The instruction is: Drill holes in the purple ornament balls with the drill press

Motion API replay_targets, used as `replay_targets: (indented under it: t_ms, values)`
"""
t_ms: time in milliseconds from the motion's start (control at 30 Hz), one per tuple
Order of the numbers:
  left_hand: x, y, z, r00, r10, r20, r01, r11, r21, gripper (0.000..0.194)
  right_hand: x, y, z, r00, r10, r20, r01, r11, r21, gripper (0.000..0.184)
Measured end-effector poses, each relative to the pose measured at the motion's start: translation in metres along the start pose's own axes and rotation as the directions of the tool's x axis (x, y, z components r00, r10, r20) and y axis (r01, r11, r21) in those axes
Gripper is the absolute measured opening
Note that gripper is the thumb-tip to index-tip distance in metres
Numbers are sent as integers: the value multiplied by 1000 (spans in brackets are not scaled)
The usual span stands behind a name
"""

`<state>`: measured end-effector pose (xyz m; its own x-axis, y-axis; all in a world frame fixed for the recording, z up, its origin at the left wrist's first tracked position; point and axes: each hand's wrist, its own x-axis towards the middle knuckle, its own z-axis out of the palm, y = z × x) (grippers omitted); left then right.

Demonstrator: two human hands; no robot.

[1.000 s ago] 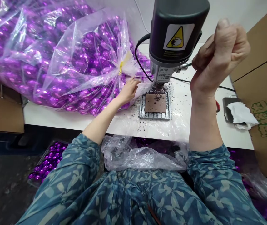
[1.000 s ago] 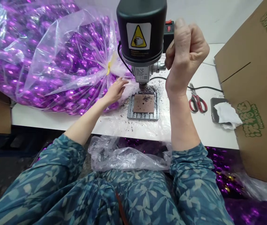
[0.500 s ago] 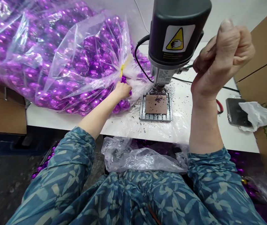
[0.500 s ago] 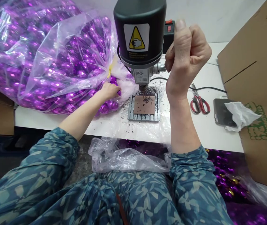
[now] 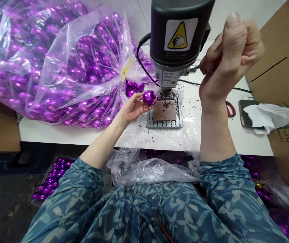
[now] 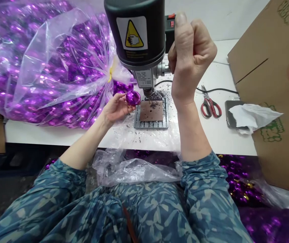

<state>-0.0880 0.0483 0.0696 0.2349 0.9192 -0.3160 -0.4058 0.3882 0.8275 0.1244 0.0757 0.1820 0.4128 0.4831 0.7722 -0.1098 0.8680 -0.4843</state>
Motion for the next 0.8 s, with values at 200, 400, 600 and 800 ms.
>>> replay_targets:
  t_ms: [200,400,600,800]
  values:
    - [3,-23,14,997,-76,-12,74,989,-129,20,-2,-3,-2,1000,22,13,-21,1000,-11,58]
    - [3,-29,12,993,-114,30,114,993,2,34,-5,-1,-3,1000,13,24,-12,998,-58,64]
    - [9,-40,6,999,-46,2,43,945,325,43,-6,1,0,999,-35,5,35,994,-101,67]
    - [16,-53,1,991,134,27,-134,907,399,40,-6,-2,1,999,-31,-6,31,996,-80,63]
